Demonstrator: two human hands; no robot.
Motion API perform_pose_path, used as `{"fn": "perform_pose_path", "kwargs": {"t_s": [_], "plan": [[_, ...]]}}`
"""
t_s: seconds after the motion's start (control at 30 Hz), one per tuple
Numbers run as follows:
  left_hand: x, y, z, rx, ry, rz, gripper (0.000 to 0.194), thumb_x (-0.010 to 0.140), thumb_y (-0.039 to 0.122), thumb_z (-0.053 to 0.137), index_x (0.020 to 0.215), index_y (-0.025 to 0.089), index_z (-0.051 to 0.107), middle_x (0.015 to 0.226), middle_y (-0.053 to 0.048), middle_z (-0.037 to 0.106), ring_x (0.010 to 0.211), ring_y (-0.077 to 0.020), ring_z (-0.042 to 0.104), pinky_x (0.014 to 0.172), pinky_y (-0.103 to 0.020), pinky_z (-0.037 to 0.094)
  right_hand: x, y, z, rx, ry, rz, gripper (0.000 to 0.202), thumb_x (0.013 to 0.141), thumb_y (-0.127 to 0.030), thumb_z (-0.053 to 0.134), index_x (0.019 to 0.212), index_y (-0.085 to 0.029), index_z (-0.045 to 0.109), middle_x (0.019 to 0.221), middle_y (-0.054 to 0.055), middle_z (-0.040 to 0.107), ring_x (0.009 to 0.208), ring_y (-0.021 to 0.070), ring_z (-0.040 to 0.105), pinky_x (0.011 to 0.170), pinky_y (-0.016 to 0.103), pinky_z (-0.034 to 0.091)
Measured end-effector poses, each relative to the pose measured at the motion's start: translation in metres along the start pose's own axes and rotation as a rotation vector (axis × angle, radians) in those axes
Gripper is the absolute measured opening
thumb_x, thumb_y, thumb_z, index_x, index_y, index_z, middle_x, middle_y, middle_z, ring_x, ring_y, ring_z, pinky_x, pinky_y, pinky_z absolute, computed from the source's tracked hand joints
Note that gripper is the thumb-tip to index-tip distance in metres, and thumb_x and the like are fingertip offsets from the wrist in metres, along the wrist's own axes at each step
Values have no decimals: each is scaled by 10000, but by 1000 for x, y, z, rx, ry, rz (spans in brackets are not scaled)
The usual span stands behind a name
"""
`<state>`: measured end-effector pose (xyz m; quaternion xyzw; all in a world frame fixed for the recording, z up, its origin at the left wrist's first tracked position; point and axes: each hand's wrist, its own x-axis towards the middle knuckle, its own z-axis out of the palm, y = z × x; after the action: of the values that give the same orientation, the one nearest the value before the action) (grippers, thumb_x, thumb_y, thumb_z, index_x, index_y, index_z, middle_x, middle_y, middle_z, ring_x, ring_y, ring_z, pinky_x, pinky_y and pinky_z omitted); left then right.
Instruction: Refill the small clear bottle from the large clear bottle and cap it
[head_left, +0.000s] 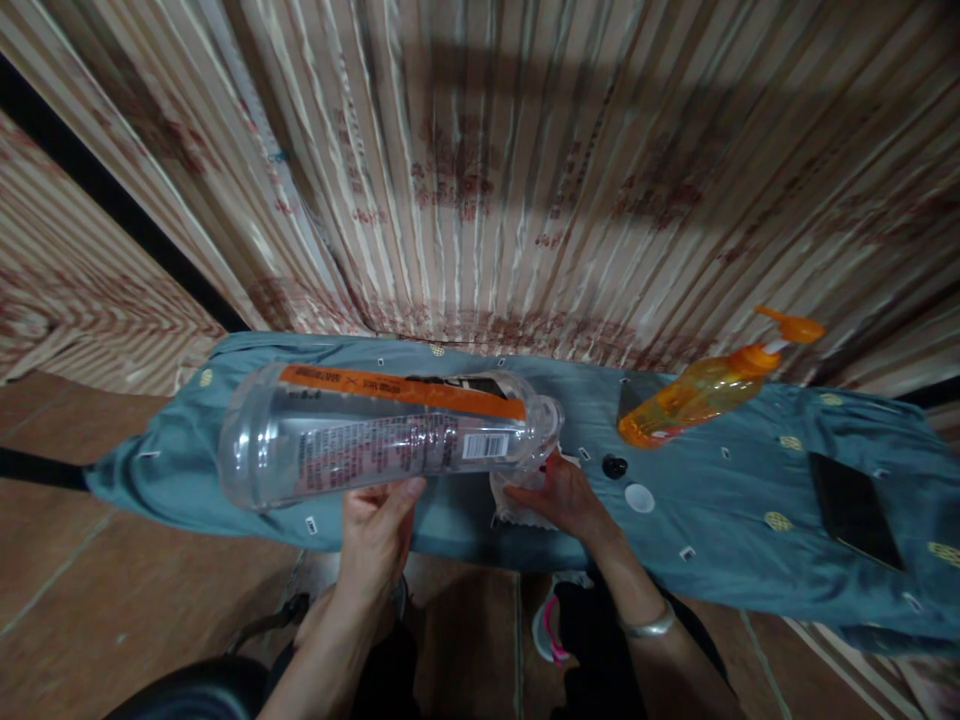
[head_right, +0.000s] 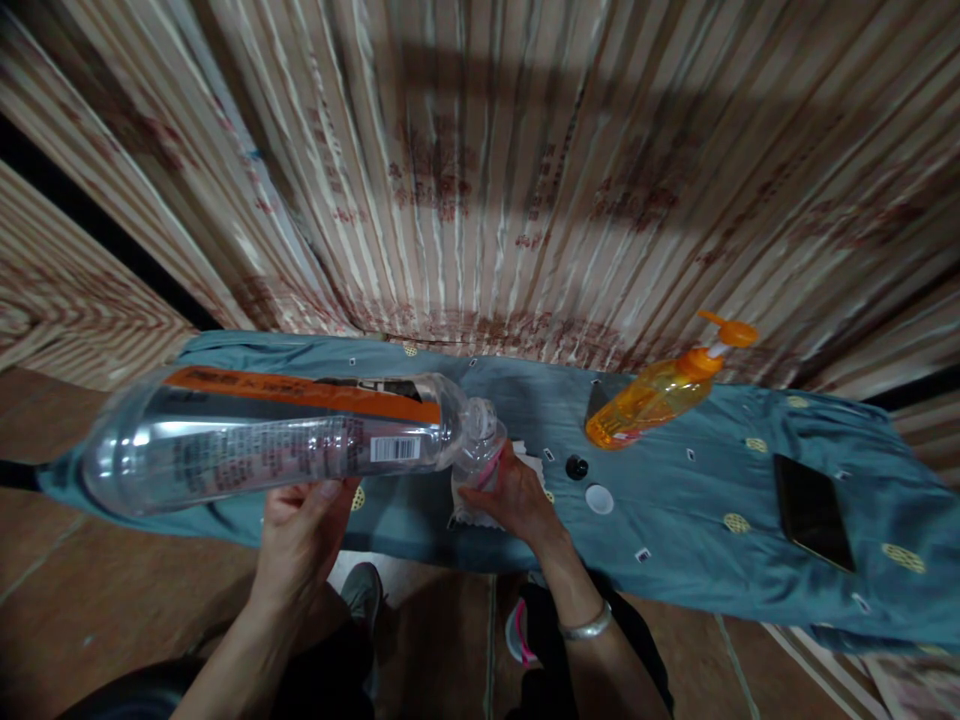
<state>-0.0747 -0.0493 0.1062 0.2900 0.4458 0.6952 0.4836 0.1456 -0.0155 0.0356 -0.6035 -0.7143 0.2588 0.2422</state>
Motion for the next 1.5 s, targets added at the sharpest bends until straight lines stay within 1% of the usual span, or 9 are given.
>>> {"fn": "perform_pose_path", "kwargs": {"t_s": [0.17, 0.37, 0.5, 0.7, 0.9, 1.07, 1.23, 1.4, 1.5], "plan": [[0, -2, -3, 5, 1, 2, 298, 498, 416, 898, 599, 215, 702, 573, -10, 664, 639, -178, 668, 768, -341, 555, 0, 0, 0, 0, 2, 3, 617, 725, -377, 747, 1233, -142, 486, 1103, 161, 729, 1037, 328, 701, 864, 427, 567], [0, 0, 0, -22, -6, 38, 269, 501, 383, 903, 555, 224, 693, 613, -1, 689, 654, -156, 671, 736, -296, 559, 0, 2, 1, 15, -5, 11, 635, 720, -382, 754, 1238, -124, 491, 1094, 166, 729, 1031, 327, 704, 864, 430, 567], [0, 0, 0, -22, -8, 23, 274, 506, 403, 903, 604, 222, 722, 614, -10, 690, 650, -158, 671, 748, -304, 557, 0, 2, 2, -3, 18, 2, 635, 710, -365, 766, 1244, -157, 492, 1077, 146, 737, 1014, 322, 712, 850, 442, 572], [0, 0, 0, -13, 0, 20, 301, 480, 430, 912, 622, 225, 743, 618, -9, 700, 635, -148, 673, 739, -279, 561, 0, 4, 2, -8, 12, 2, 643, 710, -375, 769, 1244, -154, 488, 1070, 139, 741, 1002, 320, 714, 853, 418, 569], [0, 0, 1, -7, -15, 29, 296, 498, 433, 907, 604, 228, 722, 579, -1, 686, 650, -160, 690, 765, -295, 564, 0, 3, 3, 5, 9, 3, 644, 714, -360, 761, 1254, -160, 473, 1109, 151, 729, 1044, 322, 702, 872, 436, 562], [0, 0, 1, 1, -6, 21, 336, 483, 454, 907, 571, 215, 689, 593, -9, 693, 658, -170, 694, 770, -308, 564, 0, 4, 2, 7, 4, 3, 614, 719, -364, 760, 1230, -160, 490, 1090, 153, 730, 1015, 333, 707, 857, 466, 565], [0, 1, 1, -9, -7, 21, 320, 486, 440, 907, 626, 222, 719, 657, -16, 717, 671, -167, 685, 772, -321, 567, 0, 4, 3, -14, 19, 3, 608, 719, -368, 761, 1236, -187, 499, 1070, 123, 741, 1011, 314, 713, 851, 425, 574], [0, 1, 0, -12, -11, 38, 299, 498, 423, 908, 523, 223, 688, 629, -7, 706, 640, -137, 667, 746, -272, 561, 0, 2, 3, -19, 17, 7, 633, 707, -363, 767, 1246, -163, 501, 1073, 131, 742, 1009, 316, 713, 852, 418, 576], [0, 0, 0, -2, -12, 26, 308, 486, 446, 909, 552, 226, 703, 612, -6, 699, 645, -143, 673, 751, -273, 560, 0, 2, 2, -4, 22, -5, 636, 713, -357, 760, 1259, -169, 493, 1087, 138, 738, 1017, 321, 710, 859, 444, 578]]}}
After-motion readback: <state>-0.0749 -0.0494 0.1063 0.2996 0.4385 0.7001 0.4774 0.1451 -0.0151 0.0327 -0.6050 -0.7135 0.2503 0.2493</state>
